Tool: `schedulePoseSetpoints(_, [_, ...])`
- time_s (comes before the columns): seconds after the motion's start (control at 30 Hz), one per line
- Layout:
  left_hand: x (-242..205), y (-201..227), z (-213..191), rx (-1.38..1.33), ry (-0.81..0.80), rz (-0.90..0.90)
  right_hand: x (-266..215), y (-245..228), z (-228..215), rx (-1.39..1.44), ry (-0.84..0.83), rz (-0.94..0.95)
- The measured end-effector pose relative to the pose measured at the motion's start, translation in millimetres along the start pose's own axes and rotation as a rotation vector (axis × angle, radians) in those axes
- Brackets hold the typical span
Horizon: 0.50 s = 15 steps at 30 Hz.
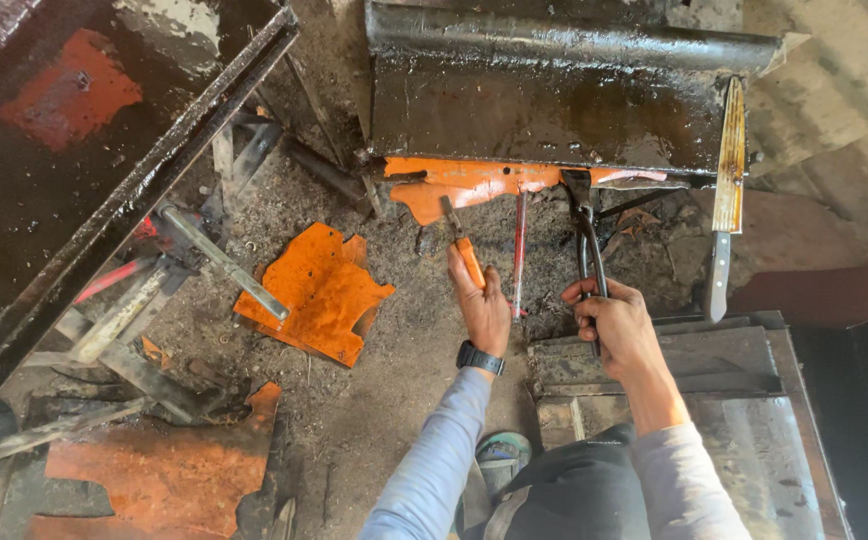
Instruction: The person uses pliers to hold and submerge orange plastic pieces into a dark liquid bath, then removes them and places them on a metal surface. The person repeats this process with a cylindrical orange plastic part, dipping and rotating it in the bath.
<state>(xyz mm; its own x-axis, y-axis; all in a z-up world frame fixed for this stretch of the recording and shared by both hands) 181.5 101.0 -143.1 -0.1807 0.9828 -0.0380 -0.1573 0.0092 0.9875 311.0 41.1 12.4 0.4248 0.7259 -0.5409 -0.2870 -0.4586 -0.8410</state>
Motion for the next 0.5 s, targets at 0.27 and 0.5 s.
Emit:
schedulePoseSetpoints(0.27, [2,10,-8,0.299,0.089,0.115,0,0,7,0.014,0.001,0.002])
schedulePoseSetpoints(0.5, [32,21,-10,0.678,0.057,0.083,23,-10,13,-0.229,0.112,-0.042])
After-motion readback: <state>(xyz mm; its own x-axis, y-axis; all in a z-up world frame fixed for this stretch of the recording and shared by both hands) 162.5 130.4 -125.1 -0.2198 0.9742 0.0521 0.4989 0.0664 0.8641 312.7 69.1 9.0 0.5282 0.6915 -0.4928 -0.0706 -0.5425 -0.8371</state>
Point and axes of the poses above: each hand's wrist, its own x-axis towards the middle knuckle, its own z-axis out of the palm, y = z × x, the point moved 1 cm from there along x, towards the middle knuckle, and after that the axes turned 6 degrees about x, right-handed, at the moved point
